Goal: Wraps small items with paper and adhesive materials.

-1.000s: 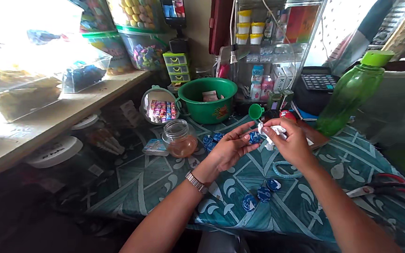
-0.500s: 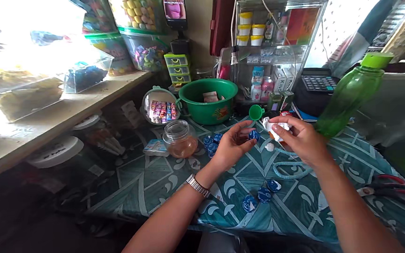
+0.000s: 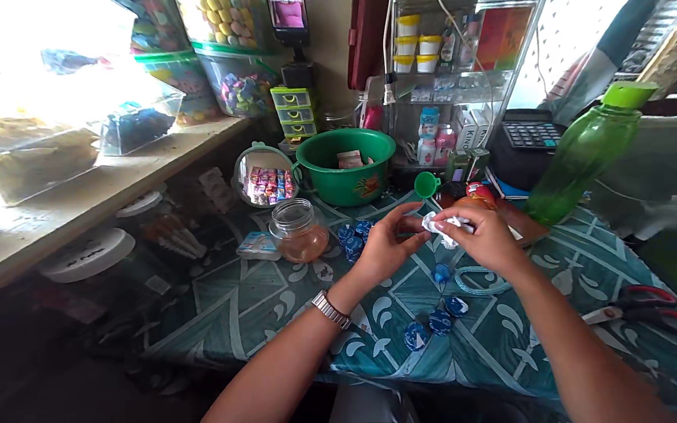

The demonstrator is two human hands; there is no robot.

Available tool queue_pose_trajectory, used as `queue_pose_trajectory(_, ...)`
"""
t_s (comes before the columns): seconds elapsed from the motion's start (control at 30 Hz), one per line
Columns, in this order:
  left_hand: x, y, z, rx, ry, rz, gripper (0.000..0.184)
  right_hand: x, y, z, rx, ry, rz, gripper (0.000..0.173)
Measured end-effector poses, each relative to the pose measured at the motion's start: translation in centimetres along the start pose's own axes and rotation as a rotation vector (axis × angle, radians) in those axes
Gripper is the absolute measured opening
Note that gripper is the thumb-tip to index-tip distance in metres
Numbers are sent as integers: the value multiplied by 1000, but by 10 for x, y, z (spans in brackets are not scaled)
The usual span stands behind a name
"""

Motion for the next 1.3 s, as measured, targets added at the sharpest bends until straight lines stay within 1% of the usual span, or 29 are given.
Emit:
queue_pose_trajectory(0.07,1,2,-1,-137,-231,54,19,11,-1,3,43,68,89,15)
queue_pose_trajectory(0.1,-1,4,1,-212,-329,43,12,18,-2,4,57,112,134,17)
queue_pose_trajectory(0.13,-4,6,2,-263,-384,-18,13,24,-3,5,61,154,165,17)
queue_pose_trajectory(0.2,-11,7,1,-279,-440,-206,37,32,-5,7,26,208,150,15)
queue_pose_trajectory(0.23,-14,7,0,-281,-458,-257,43,34,-5,8,-2,220,114,15)
queue_pose_trajectory(0.3,-17,7,-2,-282,-491,-315,47,33,-5,11,-47,226,20,17)
queue_pose_trajectory(0.4,-24,11,-6,-223,-544,-415,63,30,-5,13,-59,185,-154,32)
queue_pose_trajectory(0.43,-27,12,-7,-209,-549,-436,66,28,-5,13,-59,168,-196,35)
queue_pose_trajectory(0.47,-30,12,-8,-201,-546,-442,66,27,-5,12,-58,146,-213,35)
queue_pose_trajectory(0.53,-31,12,-8,-199,-500,-390,62,26,-4,10,-81,92,-182,28)
queue_pose_trajectory(0.6,-26,9,-5,-173,-399,-263,61,24,-3,6,-109,6,-153,24)
queue_pose_trajectory(0.63,-22,7,-3,-148,-327,-201,63,20,-1,2,-96,-36,-148,23)
queue_pose_trajectory(0.7,-16,5,1,-128,-208,-116,75,8,2,-3,-10,-56,-139,23)
queue_pose_trajectory(0.77,-14,4,1,-192,-170,-60,84,-7,3,-3,111,-15,-134,23)
queue_pose_trajectory(0.83,-13,4,1,-272,-182,-39,89,-13,4,-5,186,44,-83,17)
queue_pose_trajectory(0.93,-15,3,0,-343,-168,-40,90,-7,5,-8,180,130,-10,11)
queue_pose_trajectory(1.07,-13,6,2,-376,-260,-11,94,-14,6,-9,208,49,-88,16)
queue_pose_trajectory(1.1,-13,6,2,-380,-270,-11,95,-15,6,-10,220,62,-85,15)
queue_pose_trajectory(1.17,-14,5,1,-373,-240,-32,96,-10,6,-11,240,163,-12,10)
queue_pose_trajectory(1.23,-15,4,0,-347,-194,-58,91,0,4,-8,246,233,103,9)
queue_pose_trajectory(1.3,-12,2,-2,-324,-166,-48,75,9,2,-6,212,191,168,17)
Point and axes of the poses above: each hand's wrist, its own y-axis away from the middle knuckle, its own x-axis out of the back of the hand, z = x × y, the point moved 4 cm from there along -y, towards the middle knuckle, and after that the axes turned 2 degrees about y, right-handed, at the moved point
